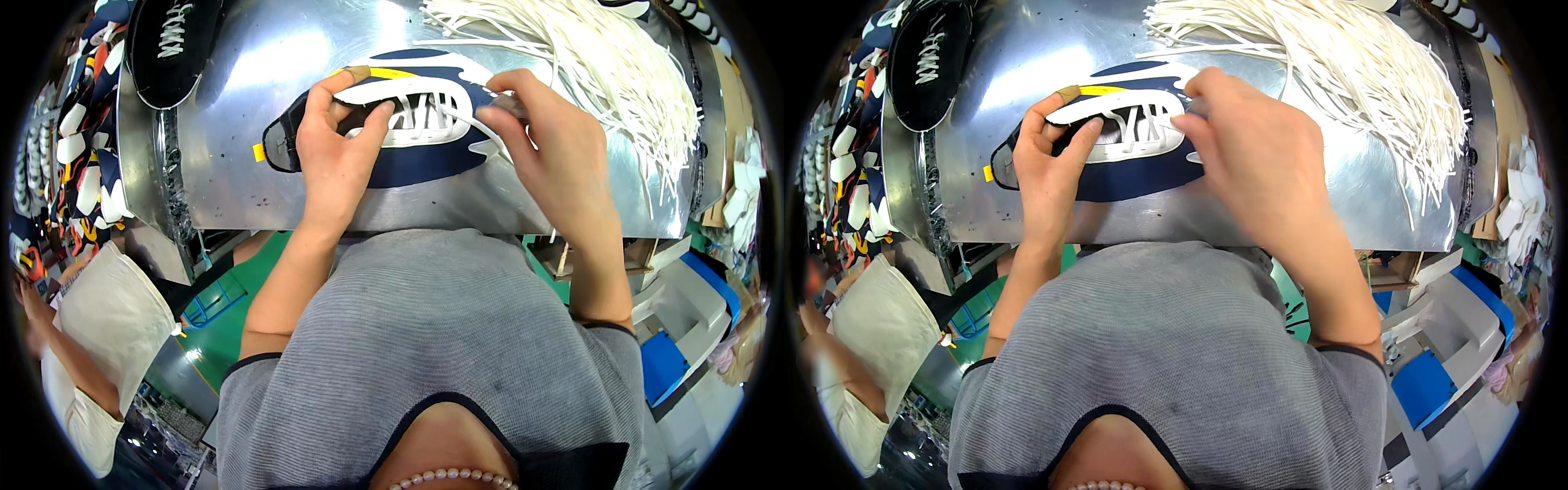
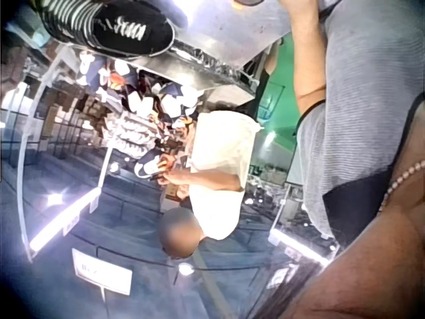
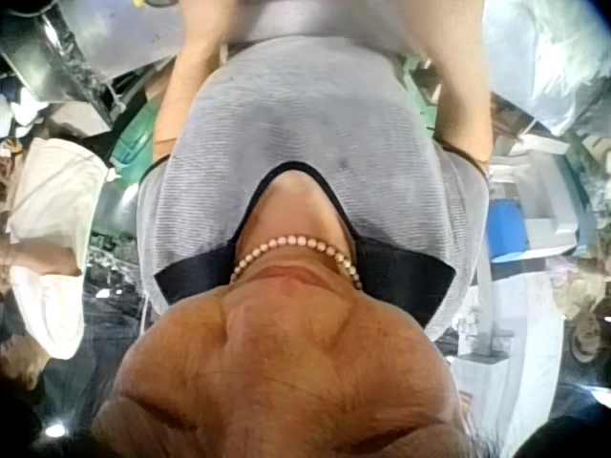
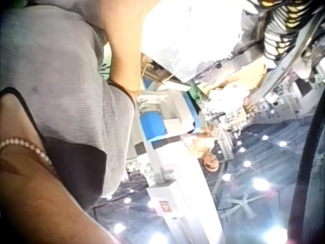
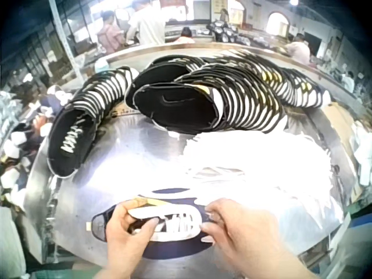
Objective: The person laces several shoe uppers by threading white laces through the eyelets and tucking the ends inside.
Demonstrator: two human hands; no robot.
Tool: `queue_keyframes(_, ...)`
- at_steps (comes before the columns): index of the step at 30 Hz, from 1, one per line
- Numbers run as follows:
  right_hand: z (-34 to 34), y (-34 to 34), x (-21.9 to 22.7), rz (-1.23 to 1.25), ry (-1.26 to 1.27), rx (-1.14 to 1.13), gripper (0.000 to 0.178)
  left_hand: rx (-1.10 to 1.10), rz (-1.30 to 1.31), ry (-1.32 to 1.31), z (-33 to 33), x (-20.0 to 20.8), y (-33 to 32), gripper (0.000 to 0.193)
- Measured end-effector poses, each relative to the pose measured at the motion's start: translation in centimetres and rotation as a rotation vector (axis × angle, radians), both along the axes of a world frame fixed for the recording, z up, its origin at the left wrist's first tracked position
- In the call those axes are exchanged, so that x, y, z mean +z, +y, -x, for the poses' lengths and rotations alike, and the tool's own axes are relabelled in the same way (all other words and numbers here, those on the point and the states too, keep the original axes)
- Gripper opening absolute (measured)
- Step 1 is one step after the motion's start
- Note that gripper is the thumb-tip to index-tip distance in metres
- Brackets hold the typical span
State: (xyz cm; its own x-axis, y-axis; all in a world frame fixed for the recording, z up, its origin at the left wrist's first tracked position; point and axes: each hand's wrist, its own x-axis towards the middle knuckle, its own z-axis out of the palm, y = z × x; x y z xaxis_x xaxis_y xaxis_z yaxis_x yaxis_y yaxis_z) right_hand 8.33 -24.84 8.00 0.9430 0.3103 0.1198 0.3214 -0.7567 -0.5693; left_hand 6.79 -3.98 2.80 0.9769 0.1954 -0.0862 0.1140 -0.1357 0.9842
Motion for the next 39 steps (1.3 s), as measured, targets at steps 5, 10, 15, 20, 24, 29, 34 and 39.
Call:
queue_keyframes(5, -0.1, -0.8, -4.8, -0.072, -0.071, -0.034, 0.032, 0.050, 0.191, 0.004, -1.1, 0.5, -0.7, 0.035)
queue_keyframes(10, -0.6, -1.5, -6.0, -0.226, -0.014, -0.034, 0.022, -0.142, 0.135, 0.107, -0.4, 2.8, 2.0, 0.043)
queue_keyframes(15, -0.2, -0.7, -3.3, -0.317, 0.100, -0.116, 0.014, -0.449, -0.994, -0.256, 2.2, 4.9, 0.5, 0.054)
queue_keyframes(20, 4.2, -1.2, -2.1, -0.193, 0.065, 0.577, 0.013, -0.195, -0.800, -0.385, -1.5, 1.3, 0.2, 0.017)
queue_keyframes(24, 5.1, -2.6, -2.3, -0.352, 0.307, 0.430, 0.017, -0.142, -0.773, -0.405, -2.5, 1.7, 1.5, 0.020)
queue_keyframes(29, 0.5, 0.7, -2.9, -0.712, 0.589, -0.169, 0.019, -0.197, -0.762, -0.555, -1.5, 3.0, 0.8, 0.021)
queue_keyframes(34, -0.9, 2.7, -4.8, -1.124, 0.712, 0.007, 0.012, -0.230, -0.740, -0.614, -1.2, 4.0, 0.6, 0.023)
queue_keyframes(39, 3.4, 0.8, -5.0, -0.570, 0.824, 0.290, 0.012, -0.297, -0.746, -0.545, -2.3, 3.2, 1.2, 0.023)
